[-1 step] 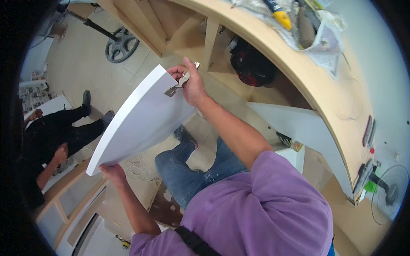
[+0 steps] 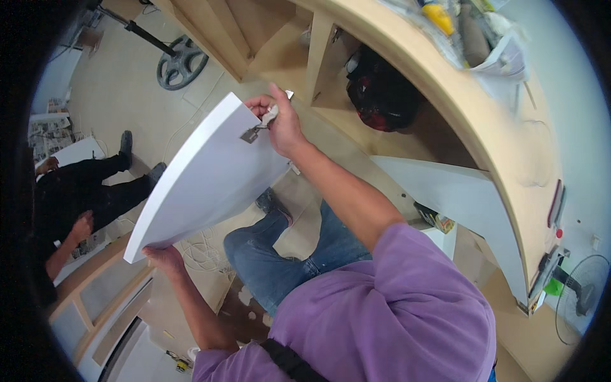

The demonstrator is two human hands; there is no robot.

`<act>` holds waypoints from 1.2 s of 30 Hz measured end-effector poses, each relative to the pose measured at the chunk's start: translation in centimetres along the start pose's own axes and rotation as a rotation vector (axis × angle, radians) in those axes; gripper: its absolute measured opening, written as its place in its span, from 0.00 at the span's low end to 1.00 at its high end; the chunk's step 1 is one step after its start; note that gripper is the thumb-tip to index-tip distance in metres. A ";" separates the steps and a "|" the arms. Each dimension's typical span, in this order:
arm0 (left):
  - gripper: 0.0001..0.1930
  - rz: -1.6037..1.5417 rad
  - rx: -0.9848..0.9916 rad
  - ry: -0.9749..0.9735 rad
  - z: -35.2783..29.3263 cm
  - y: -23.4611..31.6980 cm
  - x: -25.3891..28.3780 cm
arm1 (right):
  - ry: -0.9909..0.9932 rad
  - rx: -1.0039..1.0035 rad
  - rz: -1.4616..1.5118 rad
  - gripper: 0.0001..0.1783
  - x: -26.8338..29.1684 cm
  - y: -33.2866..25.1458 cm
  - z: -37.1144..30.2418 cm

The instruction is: The person installs white cabinet doors onto a wooden cabinet frame. They align the doors with the hinges, secure them using a screwdriver, and test the opening and closing mechanism. The person also adjusts the camera headstrap at the end.

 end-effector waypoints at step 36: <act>0.45 -0.040 -0.189 0.451 -4.8 -1.7 -6.6 | -0.836 -0.182 -1.824 0.49 30.9 33.5 13.9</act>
Point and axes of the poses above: each hand's wrist, its own z-axis towards the middle knuckle, its own x-axis out of the back of the hand, y = z × x, the point moved 4 cm from there along z, towards the middle knuckle, and after that the axes turned 4 degrees about y, right-handed, at the moved point
